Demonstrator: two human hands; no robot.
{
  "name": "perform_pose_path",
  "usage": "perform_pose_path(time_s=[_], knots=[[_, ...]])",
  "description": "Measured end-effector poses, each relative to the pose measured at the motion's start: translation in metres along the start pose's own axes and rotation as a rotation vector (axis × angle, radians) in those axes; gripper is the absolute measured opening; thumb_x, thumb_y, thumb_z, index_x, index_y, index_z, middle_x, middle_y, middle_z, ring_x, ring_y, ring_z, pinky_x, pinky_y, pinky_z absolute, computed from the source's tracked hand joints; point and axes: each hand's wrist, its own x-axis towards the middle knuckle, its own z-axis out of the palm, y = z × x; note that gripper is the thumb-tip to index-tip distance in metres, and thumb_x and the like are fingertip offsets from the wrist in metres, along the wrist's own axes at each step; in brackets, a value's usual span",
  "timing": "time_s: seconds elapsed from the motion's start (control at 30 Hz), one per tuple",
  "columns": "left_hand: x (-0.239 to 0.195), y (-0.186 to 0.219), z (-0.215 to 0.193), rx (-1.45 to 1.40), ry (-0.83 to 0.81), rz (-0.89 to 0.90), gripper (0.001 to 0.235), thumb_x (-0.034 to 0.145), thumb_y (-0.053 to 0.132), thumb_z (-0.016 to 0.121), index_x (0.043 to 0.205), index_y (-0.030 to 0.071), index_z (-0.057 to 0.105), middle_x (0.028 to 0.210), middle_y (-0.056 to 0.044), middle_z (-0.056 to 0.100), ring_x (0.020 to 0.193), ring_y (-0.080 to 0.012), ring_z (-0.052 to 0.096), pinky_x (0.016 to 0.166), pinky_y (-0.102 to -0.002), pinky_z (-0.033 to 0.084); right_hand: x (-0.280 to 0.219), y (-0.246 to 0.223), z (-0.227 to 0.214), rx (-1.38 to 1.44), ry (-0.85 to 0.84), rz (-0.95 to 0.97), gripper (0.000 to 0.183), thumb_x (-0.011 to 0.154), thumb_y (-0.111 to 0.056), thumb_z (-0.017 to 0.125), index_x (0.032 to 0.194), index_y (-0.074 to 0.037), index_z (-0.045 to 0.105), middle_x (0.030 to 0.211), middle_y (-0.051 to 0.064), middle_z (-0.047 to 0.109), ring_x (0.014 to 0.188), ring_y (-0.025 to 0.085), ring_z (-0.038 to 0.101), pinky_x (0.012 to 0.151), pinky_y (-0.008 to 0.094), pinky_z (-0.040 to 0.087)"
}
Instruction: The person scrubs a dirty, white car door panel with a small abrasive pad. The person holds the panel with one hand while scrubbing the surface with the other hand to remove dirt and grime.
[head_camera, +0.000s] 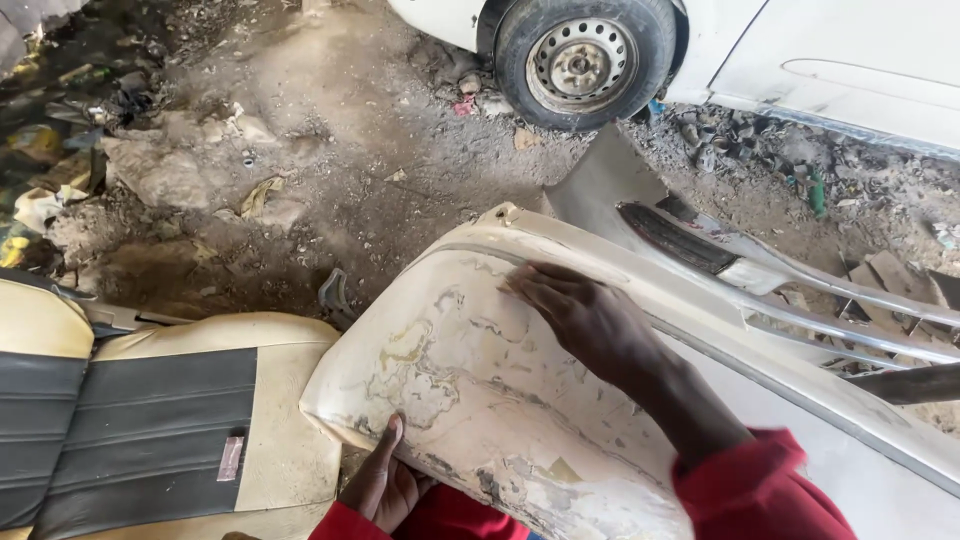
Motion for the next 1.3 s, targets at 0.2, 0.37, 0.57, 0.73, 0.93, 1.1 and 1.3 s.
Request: perform_pose_path(time_s=[0.2,0.37,0.57,0.73,0.93,1.1,1.3], knots=[[0.003,0.002,0.000,0.003,0.007,-0.035,0.078,0.094,0.040,0.059,0.168,0.018,0.051,0.170,-0.017,0.061,0.157,-0.0354,0.055,0.127,-0.053,0.045,-0.057,-0.021,-0.048,-0.081,-0.024,0.014,0.048,0.105,-0.006,0.073,0.152,-0.002,0.068,0.153,0.016,0.073,0.147,0.035,0.067,0.119,0.045,0.059],[0.031,-0.002,-0.023,0.031,-0.015,-0.057,0.075,0.092,0.045,0.066,0.163,0.022,0.056,0.161,-0.018,0.069,0.147,-0.0353,0.063,0.110,-0.051,0.053,-0.032,-0.008,-0.031,-0.063,-0.025,-0.018,0.047,0.100,-0.001,0.078,0.146,0.002,0.071,0.147,0.020,0.075,0.142,0.038,0.071,0.118,0.046,0.061],[-0.001,0.005,0.006,-0.009,0.000,-0.036,0.074,0.097,0.039,0.058,0.168,0.018,0.053,0.169,-0.019,0.062,0.156,-0.0361,0.056,0.125,-0.053,0.046,0.017,0.026,0.017,0.023,0.000,-0.056,0.034,0.111,-0.008,0.067,0.143,-0.005,0.076,0.147,0.013,0.077,0.138,0.032,0.073,0.123,0.045,0.057],[-0.002,0.001,0.006,-0.064,0.024,0.009,0.073,0.097,0.031,0.057,0.169,0.023,0.050,0.170,-0.012,0.060,0.158,-0.0302,0.052,0.131,-0.052,0.043,-0.016,0.006,-0.011,-0.021,0.011,-0.091,0.041,0.110,-0.003,0.067,0.150,0.001,0.068,0.153,0.017,0.072,0.142,0.038,0.070,0.122,0.048,0.058],[-0.021,0.006,0.026,-0.056,0.086,0.015,0.077,0.094,0.030,0.057,0.171,0.025,0.048,0.172,-0.009,0.059,0.159,-0.0295,0.052,0.132,-0.052,0.042,-0.084,-0.023,-0.068,-0.129,-0.061,0.075,0.049,0.100,-0.005,0.076,0.149,-0.002,0.070,0.153,0.017,0.072,0.144,0.033,0.070,0.115,0.043,0.062],[-0.005,0.001,0.015,-0.059,0.132,-0.014,0.066,0.099,0.035,0.059,0.165,0.031,0.054,0.166,-0.002,0.064,0.155,-0.0256,0.056,0.124,-0.058,0.047,-0.054,-0.008,-0.044,-0.066,-0.040,0.041,0.044,0.105,-0.004,0.069,0.149,0.001,0.068,0.151,0.018,0.073,0.146,0.038,0.067,0.119,0.046,0.059],[-0.020,0.005,0.029,0.029,0.172,-0.032,0.082,0.091,0.046,0.062,0.171,0.035,0.050,0.171,-0.007,0.062,0.157,-0.0329,0.055,0.122,-0.052,0.046,0.002,0.024,0.012,-0.023,0.012,-0.032,0.041,0.105,-0.001,0.072,0.146,0.002,0.071,0.148,0.018,0.075,0.141,0.039,0.069,0.116,0.048,0.061]])
